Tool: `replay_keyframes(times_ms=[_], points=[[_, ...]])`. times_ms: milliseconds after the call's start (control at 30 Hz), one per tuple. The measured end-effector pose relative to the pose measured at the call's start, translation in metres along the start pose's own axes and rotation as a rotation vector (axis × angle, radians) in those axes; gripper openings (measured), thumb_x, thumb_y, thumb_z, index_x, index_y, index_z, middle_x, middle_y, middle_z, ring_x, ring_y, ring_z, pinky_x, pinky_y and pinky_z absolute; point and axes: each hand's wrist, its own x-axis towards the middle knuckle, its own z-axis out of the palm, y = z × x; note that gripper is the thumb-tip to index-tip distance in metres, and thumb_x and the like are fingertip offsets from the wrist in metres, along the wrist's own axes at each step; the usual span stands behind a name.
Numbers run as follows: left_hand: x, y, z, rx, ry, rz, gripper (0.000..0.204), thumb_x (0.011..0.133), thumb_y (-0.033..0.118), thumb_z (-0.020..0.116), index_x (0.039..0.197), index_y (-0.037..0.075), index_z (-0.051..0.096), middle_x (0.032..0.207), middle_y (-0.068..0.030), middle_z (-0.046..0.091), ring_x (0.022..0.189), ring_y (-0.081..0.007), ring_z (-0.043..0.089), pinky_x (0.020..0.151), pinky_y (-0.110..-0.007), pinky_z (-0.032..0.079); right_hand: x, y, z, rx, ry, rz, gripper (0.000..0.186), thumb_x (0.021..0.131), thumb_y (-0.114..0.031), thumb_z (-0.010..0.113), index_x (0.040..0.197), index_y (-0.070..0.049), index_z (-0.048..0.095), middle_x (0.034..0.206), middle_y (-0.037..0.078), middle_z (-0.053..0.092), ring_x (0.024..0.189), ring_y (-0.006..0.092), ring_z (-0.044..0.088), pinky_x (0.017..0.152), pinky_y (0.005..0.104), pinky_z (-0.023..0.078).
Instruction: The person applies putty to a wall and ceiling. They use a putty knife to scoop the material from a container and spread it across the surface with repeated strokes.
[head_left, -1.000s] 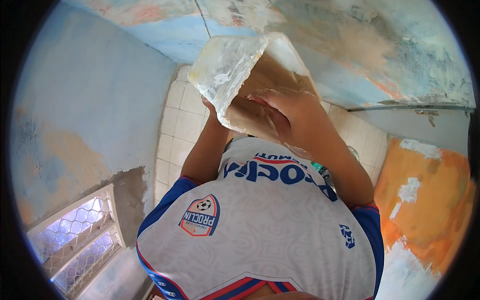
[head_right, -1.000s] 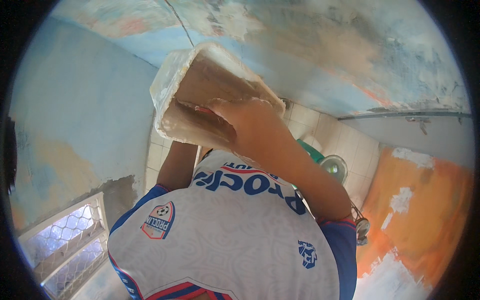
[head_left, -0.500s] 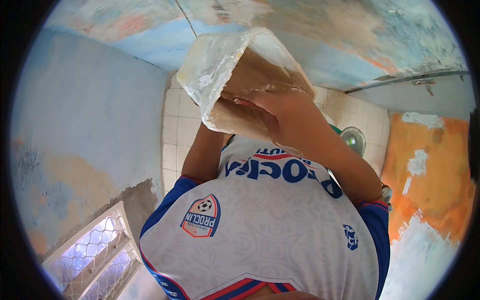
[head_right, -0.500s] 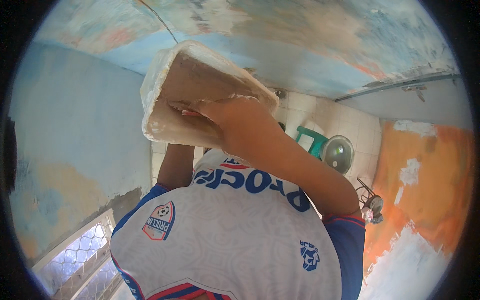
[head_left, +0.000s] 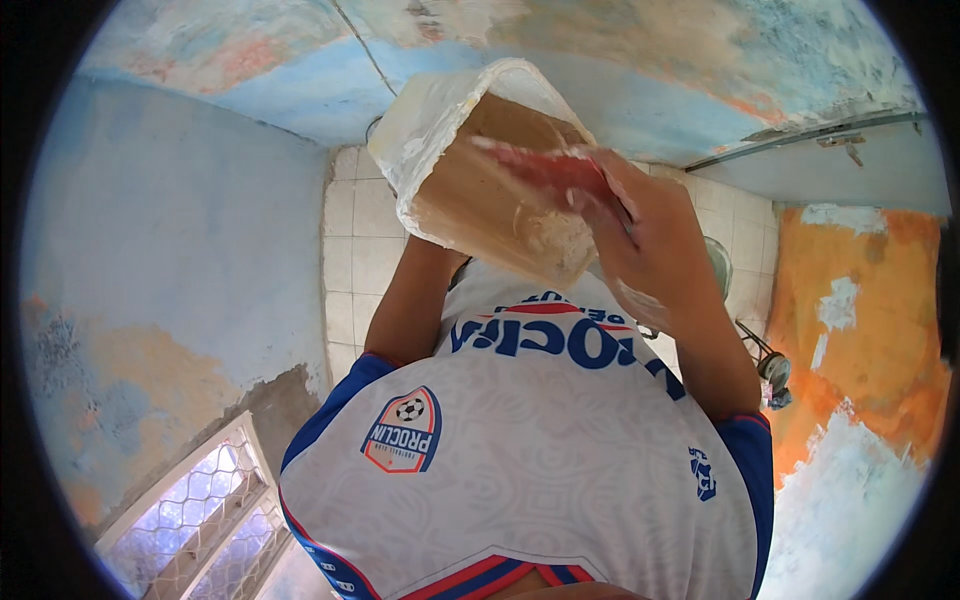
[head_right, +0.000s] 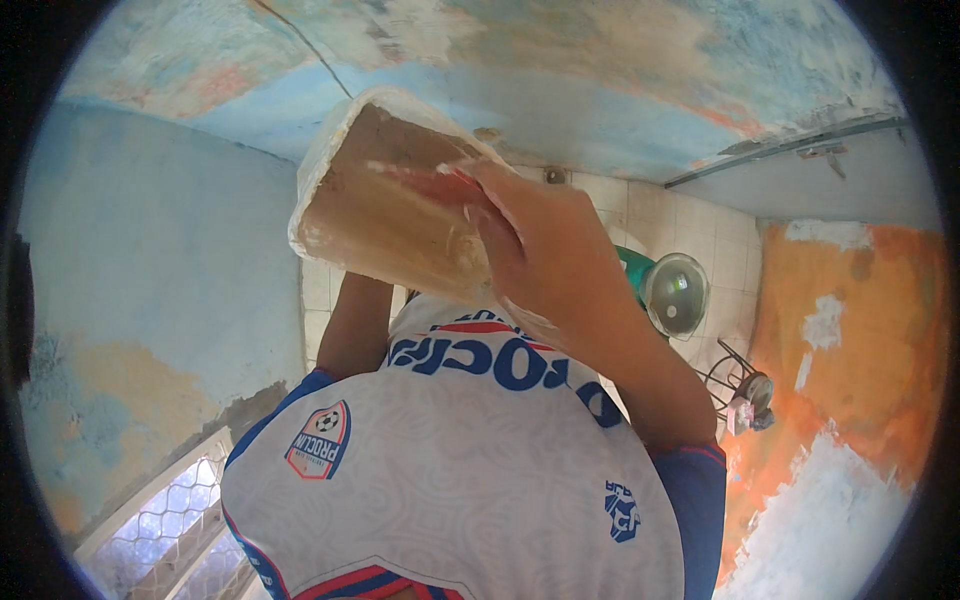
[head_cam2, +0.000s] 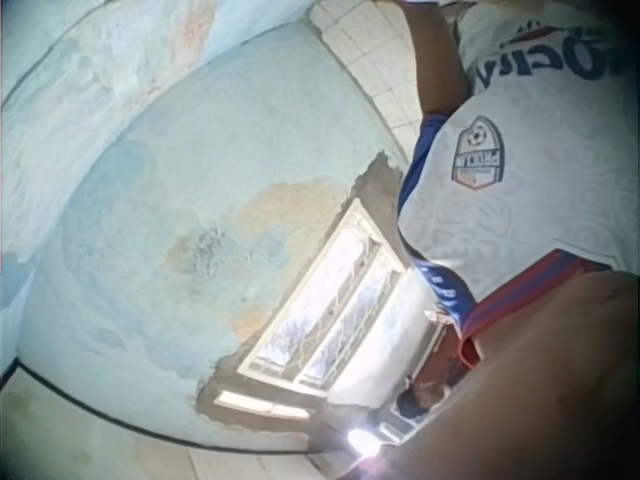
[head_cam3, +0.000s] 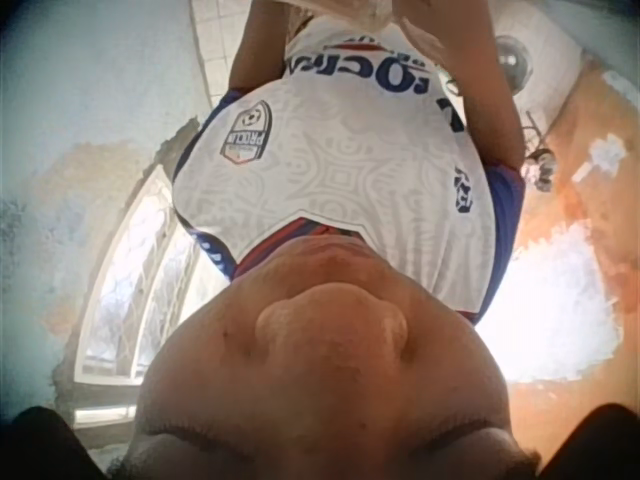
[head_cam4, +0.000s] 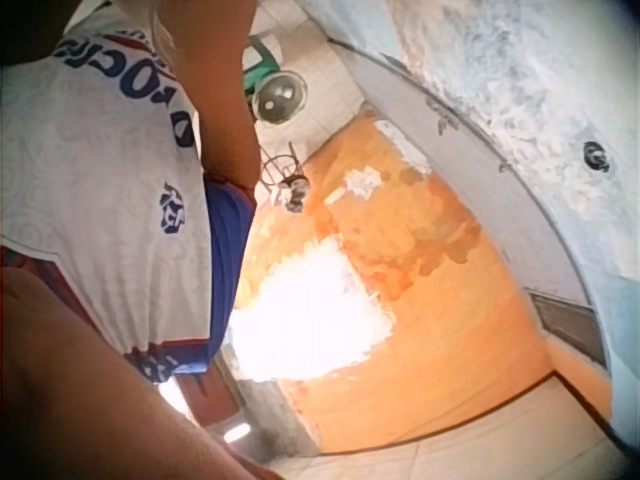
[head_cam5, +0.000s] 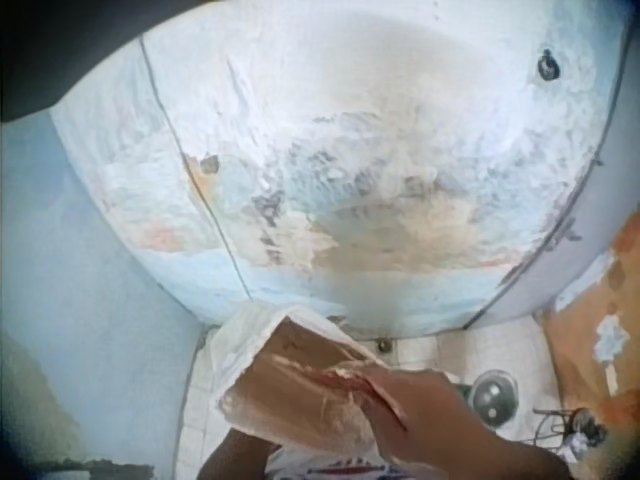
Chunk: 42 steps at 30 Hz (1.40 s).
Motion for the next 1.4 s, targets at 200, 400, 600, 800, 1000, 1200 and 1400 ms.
replay_keyframes(times_ms=[200,400,600,800,1000,1200,1400], points=[[0.013,0.000,-0.007,0.003,-0.029,0.025,0.076,0.097,0.062,0.045,0.149,0.007,0.040,0.144,-0.0124,0.052,0.131,-0.0295,0.053,0.107,-0.046,0.047,0.020,0.012,0.031,-0.165,-0.043,0.038,0.029,0.092,-0.001,0.059,0.121,-0.001,0.063,0.100,0.021,0.070,0.088,0.0409,0.067,0.076,0.0411,0.052],[0.027,0.000,-0.016,0.005,-0.033,0.048,0.076,0.097,0.062,0.047,0.149,0.006,0.041,0.143,-0.0128,0.053,0.130,-0.0294,0.053,0.107,-0.046,0.048,0.014,0.014,0.025,-0.021,-0.130,0.021,0.028,0.094,-0.002,0.057,0.121,0.001,0.062,0.104,0.022,0.071,0.091,0.0348,0.069,0.081,0.0365,0.052],[0.039,-0.018,-0.035,0.111,-0.029,0.172,0.080,0.094,0.063,0.052,0.146,0.003,0.043,0.142,-0.0129,0.054,0.130,-0.0283,0.054,0.106,-0.046,0.048,0.012,0.048,-0.020,0.501,-0.137,0.252,0.027,0.096,-0.002,0.058,0.121,0.005,0.062,0.111,0.010,0.072,0.097,0.0174,0.067,0.091,0.0307,0.052],[0.074,-0.021,0.028,0.156,0.342,0.022,0.063,0.103,0.056,0.034,0.144,0.010,0.046,0.139,-0.0104,0.055,0.124,-0.0276,0.057,0.103,-0.047,0.050,0.015,0.095,-0.076,1.076,0.146,0.272,0.034,0.097,-0.010,0.064,0.129,-0.003,0.055,0.119,0.009,0.068,0.106,0.0162,0.067,0.091,0.0338,0.056],[0.095,-0.073,0.046,-0.071,0.370,-0.068,0.070,0.099,0.065,0.038,0.147,0.015,0.041,0.140,-0.0068,0.054,0.126,-0.0289,0.056,0.106,-0.049,0.049,0.044,0.136,-0.155,1.524,0.404,-0.034,0.060,0.096,-0.009,0.060,0.151,-0.005,0.036,0.141,0.013,0.056,0.126,0.0270,0.059,0.107,0.0441,0.050],[0.126,-0.111,0.054,0.018,0.266,-0.032,0.080,0.094,0.074,0.039,0.152,0.020,0.035,0.148,-0.0075,0.047,0.132,-0.0329,0.050,0.108,-0.053,0.045,0.070,0.131,-0.348,0.935,0.751,-0.379,0.057,0.094,-0.004,0.060,0.147,-0.005,0.039,0.138,0.013,0.056,0.127,0.0281,0.056,0.109,0.0463,0.047],[0.150,-0.144,0.049,-0.044,0.248,0.034,0.085,0.096,0.077,0.025,0.158,0.019,0.025,0.157,-0.0090,0.037,0.140,-0.0333,0.041,0.115,-0.051,0.037,0.107,0.064,-0.615,-0.299,1.335,-0.864,0.032,0.102,-0.011,0.051,0.132,0.000,0.053,0.124,0.014,0.066,0.110,0.0223,0.065,0.095,0.0342,0.053]])
